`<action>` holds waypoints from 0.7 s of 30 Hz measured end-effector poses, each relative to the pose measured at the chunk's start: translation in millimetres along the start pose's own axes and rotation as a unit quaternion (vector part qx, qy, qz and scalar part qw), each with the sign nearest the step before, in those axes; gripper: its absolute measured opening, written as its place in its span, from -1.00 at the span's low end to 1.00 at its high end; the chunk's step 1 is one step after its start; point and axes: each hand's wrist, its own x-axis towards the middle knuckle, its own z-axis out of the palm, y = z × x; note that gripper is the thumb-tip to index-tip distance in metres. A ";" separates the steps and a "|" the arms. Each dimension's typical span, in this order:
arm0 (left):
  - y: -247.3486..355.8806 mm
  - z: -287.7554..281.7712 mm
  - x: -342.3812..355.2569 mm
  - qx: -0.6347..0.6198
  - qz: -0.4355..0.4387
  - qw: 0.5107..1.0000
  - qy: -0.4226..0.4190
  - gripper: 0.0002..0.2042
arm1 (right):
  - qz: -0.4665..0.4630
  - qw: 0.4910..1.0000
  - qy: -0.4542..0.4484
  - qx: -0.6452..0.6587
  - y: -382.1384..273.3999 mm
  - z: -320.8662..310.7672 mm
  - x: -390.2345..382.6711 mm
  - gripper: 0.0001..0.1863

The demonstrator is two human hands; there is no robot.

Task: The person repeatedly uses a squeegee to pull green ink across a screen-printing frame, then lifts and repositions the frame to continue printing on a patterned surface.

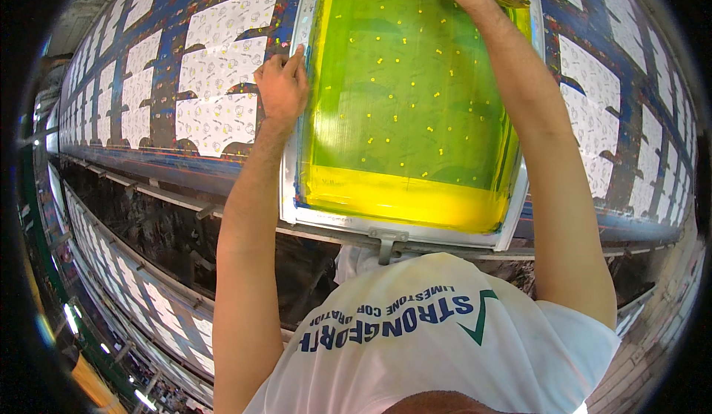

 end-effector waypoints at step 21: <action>-3.0 2.2 3.8 -0.097 -0.006 0.995 0.008 -0.74 | -0.028 0.990 -0.141 -0.007 -39.9 -37.7 -128.4 -0.76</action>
